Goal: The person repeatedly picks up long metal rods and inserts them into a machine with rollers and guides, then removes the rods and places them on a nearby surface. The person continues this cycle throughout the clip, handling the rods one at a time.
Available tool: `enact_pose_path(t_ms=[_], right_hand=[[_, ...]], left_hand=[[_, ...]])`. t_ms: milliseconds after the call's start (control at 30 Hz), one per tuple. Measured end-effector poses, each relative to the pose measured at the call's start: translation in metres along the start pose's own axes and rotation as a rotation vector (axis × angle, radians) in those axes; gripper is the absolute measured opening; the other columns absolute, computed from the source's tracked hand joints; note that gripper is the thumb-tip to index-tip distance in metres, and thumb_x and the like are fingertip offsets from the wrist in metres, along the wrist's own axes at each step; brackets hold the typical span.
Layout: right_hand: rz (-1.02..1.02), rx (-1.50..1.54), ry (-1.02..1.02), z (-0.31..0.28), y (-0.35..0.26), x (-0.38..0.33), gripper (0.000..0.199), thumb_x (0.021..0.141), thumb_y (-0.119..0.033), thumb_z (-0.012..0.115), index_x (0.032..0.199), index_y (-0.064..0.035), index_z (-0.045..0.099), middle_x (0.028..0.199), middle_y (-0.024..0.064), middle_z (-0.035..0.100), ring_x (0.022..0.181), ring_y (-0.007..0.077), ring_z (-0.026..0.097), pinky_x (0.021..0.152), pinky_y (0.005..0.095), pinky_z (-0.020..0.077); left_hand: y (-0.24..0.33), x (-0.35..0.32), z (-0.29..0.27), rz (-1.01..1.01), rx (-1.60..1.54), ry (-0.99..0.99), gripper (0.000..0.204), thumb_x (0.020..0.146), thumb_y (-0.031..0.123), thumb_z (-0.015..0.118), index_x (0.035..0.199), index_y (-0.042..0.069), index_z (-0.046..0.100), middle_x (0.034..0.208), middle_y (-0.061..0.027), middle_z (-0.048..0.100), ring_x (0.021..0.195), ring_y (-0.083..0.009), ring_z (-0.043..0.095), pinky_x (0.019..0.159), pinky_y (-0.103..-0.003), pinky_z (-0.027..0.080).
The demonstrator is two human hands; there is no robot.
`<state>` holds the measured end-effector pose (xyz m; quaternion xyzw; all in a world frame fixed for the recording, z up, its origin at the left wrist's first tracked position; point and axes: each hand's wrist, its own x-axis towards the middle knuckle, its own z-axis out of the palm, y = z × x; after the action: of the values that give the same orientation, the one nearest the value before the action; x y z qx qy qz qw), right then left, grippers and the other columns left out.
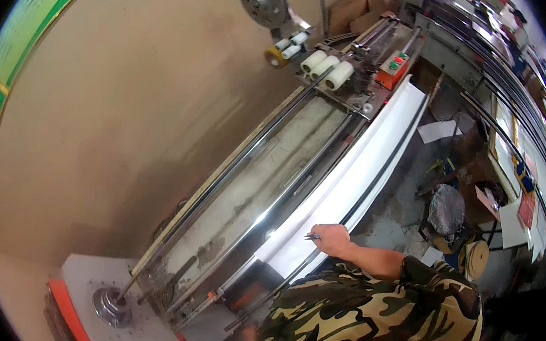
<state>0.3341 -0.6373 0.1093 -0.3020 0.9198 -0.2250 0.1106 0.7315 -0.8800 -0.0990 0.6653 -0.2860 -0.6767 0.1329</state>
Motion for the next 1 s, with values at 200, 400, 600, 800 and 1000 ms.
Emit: enact_pose_path(t_ms=[200,400,600,800,1000], right_hand=[[-0.075,0.144,0.143,0.018,-0.026,0.001,0.019,0.084,-0.021,0.073,0.103,-0.0175,0.074,0.089,0.0131,0.073,0.084,0.0345,0.071,0.072,0.0423,0.0568],[-0.073,0.185,0.267,0.055,-0.052,-0.009,0.013,0.087,-0.02,0.072,0.096,-0.0116,0.07,0.081,0.0165,0.069,0.073,0.0362,0.069,0.066,0.0423,0.0528],[-0.018,0.171,0.198,0.059,-0.06,-0.015,0.013,0.089,-0.022,0.071,0.096,-0.0121,0.068,0.079,0.0168,0.068,0.073,0.038,0.067,0.066,0.0428,0.052],[-0.057,0.184,0.249,0.065,-0.052,-0.015,0.012,0.089,-0.022,0.071,0.096,-0.0121,0.069,0.079,0.017,0.068,0.074,0.0374,0.068,0.066,0.0422,0.0518],[-0.026,0.222,0.255,0.059,-0.059,-0.018,0.011,0.089,-0.02,0.07,0.096,-0.012,0.069,0.08,0.0163,0.069,0.073,0.0369,0.068,0.066,0.0421,0.0525]], left_hand=[[0.053,0.01,-0.102,0.267,-0.456,0.437,0.039,0.1,0.019,0.053,0.133,0.0,0.056,0.121,-0.0162,0.065,0.099,-0.03,0.066,0.083,-0.047,0.056],[0.285,-0.147,-0.053,0.859,-0.645,0.466,0.039,0.101,0.01,0.054,0.14,0.007,0.048,0.144,-0.0094,0.049,0.129,-0.0239,0.05,0.107,-0.04,0.043],[0.349,-0.264,0.009,1.144,-0.888,0.096,0.069,0.08,-0.016,0.047,0.145,0.005,0.045,0.148,-0.0116,0.047,0.137,-0.0275,0.046,0.108,-0.04,0.043],[0.369,-0.291,0.048,1.02,-0.836,0.102,0.053,0.091,0.0,0.055,0.143,0.006,0.047,0.15,-0.0106,0.045,0.135,-0.02,0.046,0.108,-0.034,0.037],[0.378,-0.265,0.061,0.85,-0.818,-0.016,0.032,0.103,0.026,0.056,0.129,0.008,0.059,0.115,-0.0062,0.065,0.106,-0.0151,0.059,0.092,-0.035,0.044]])
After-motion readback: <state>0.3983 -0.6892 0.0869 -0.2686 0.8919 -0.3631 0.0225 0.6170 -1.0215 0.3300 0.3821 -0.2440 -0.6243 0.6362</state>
